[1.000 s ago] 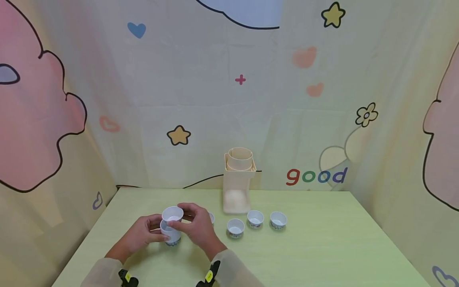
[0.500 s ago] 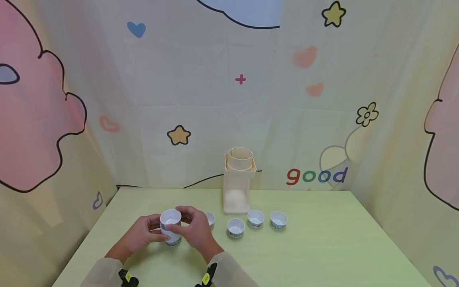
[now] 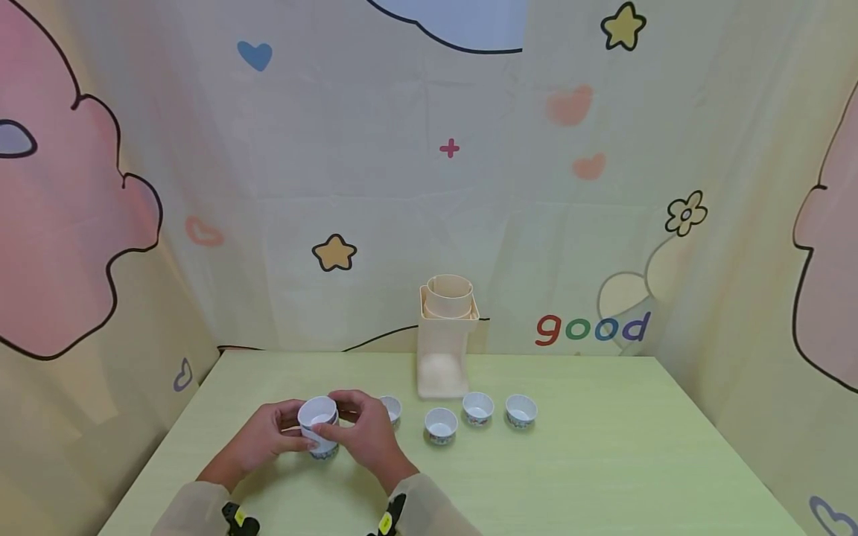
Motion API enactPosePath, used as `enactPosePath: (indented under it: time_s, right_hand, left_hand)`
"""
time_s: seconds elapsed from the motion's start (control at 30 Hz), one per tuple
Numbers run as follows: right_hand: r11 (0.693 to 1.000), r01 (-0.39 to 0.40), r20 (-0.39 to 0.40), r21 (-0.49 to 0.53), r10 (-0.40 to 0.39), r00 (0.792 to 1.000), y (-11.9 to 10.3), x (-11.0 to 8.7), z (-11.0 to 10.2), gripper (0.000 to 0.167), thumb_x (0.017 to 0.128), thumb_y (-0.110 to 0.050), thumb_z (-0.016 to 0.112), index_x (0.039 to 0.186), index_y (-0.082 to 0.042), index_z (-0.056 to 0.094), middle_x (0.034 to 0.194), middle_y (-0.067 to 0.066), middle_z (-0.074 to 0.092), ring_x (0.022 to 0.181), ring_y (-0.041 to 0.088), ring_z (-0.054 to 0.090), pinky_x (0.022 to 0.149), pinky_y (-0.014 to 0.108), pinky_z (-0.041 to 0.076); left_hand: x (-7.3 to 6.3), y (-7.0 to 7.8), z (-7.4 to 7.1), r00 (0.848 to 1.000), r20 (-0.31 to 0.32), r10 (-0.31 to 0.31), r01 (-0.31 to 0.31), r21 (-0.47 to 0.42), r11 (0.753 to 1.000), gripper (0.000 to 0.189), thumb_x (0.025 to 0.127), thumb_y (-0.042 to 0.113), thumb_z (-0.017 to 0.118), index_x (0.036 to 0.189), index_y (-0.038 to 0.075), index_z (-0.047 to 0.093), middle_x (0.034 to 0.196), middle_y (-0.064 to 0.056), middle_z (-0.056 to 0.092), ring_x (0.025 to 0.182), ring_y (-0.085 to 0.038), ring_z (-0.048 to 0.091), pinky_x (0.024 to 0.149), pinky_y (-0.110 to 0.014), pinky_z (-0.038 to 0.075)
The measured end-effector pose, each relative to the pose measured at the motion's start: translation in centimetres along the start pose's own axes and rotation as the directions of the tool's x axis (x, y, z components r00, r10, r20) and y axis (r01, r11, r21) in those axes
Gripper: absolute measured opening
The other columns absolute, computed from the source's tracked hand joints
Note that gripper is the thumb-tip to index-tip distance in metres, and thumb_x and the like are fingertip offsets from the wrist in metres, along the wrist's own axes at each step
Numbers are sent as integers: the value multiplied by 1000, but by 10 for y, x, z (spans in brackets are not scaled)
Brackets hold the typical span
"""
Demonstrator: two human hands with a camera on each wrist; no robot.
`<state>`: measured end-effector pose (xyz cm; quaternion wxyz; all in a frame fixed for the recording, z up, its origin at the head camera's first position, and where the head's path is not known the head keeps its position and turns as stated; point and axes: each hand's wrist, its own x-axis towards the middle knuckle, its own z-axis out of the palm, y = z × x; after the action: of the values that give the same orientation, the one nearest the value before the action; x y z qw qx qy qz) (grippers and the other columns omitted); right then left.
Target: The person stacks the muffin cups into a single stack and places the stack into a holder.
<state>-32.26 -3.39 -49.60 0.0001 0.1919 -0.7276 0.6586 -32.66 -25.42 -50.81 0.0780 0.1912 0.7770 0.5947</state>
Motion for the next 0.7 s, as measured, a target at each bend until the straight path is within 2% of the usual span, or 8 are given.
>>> enactPosePath:
  time_s: [0.27,0.7]
  right_hand:
    - [1000,-20,11,12,20,1000,3,-2,-1,47,81,-13,88,123,-5,69,116,7,75,108,14,71,100,34,58]
    - [1000,-16,21,12,16,1000,8,-3,-1,45,81,-13,87,122,-5,70,115,6,74,107,12,71,99,33,58]
  left_hand:
    - [0,0,1,1000,3,-5,5,3,1000,65,82,11,86,134,-12,55,129,-23,67,107,-5,70,92,-24,60]
    - [1,0,-1,1000,-1,-22,23,20,1000,68,81,15,88,136,-9,56,133,-28,63,111,-10,69,94,-26,60]
